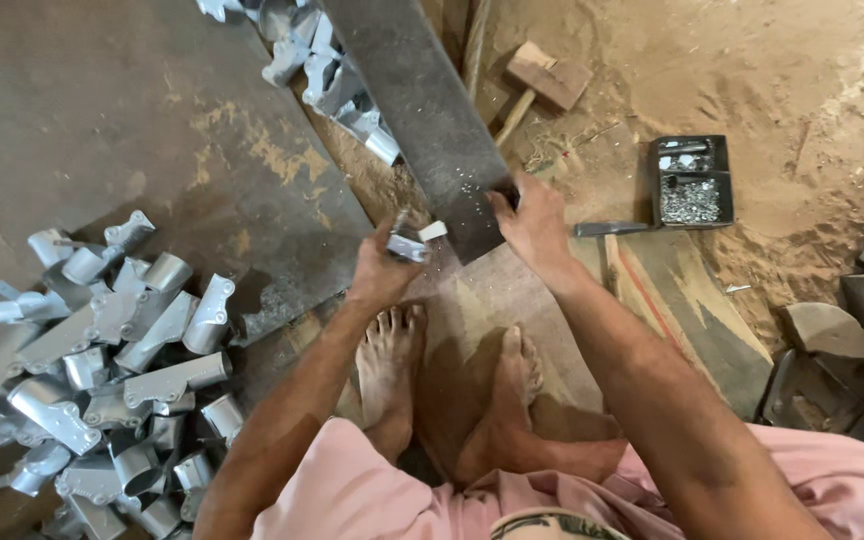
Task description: The person sits on the floor and holds a cast metal fitting against a steel plate, using a hammer and chisel to knock off the excess sprue/gate material from each casting. They place the trimmed fitting onto a growing pile of finished parts and drop the broken-off scrap into a small metal box, repeating the process on the next casting.
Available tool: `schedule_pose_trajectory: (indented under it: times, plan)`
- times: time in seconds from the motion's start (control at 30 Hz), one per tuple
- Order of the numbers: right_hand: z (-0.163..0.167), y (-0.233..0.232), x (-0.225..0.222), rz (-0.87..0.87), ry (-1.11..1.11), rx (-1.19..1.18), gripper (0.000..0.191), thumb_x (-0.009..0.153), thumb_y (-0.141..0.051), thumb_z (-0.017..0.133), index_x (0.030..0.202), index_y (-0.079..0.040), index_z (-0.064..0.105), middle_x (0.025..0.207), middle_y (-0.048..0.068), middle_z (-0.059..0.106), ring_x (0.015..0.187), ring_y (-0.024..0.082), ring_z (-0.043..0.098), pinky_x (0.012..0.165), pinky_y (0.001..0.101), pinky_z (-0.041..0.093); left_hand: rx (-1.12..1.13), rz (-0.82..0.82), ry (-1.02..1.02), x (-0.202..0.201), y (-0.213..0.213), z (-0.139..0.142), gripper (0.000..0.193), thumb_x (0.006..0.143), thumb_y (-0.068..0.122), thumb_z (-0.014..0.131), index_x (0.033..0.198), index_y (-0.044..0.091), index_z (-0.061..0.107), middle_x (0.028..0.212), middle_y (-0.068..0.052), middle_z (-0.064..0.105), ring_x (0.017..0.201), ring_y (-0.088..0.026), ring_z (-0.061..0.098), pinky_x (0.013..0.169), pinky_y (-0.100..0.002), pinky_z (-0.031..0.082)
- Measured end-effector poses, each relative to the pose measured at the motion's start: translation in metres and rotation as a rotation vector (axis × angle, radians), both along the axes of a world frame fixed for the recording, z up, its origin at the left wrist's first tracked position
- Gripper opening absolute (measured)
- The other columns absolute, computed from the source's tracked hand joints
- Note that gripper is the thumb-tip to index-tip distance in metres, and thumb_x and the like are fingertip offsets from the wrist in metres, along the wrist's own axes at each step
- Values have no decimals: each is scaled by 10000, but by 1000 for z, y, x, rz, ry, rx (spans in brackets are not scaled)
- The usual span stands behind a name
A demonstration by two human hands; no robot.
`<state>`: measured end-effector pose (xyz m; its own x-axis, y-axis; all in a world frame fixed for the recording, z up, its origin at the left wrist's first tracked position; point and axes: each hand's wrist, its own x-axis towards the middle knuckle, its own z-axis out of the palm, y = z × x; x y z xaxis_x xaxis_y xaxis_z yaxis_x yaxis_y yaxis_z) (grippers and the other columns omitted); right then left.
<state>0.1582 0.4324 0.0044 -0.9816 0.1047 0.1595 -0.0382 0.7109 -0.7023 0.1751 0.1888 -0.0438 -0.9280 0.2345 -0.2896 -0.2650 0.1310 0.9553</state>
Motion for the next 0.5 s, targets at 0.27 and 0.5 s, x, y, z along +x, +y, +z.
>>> schedule_pose_trajectory:
  times: [0.27,0.5]
  plan:
    - [-13,-16,-19,-26,-88,62,177,901,-191,775,930,-21,733,872,202,736,802,363,726,720,449,558,-289,-93,377,-3,3,-32,493,738,170,855,1170,32,663,1051,-167,709,1032,-378,663,929,-453,518]
    - [-6,-8,-9,16,-59,110,141,934,-142,751,939,-6,716,862,204,718,807,366,712,734,455,534,-184,-11,152,-7,11,-31,398,671,73,830,1044,70,691,926,-84,718,872,-178,701,801,-332,573]
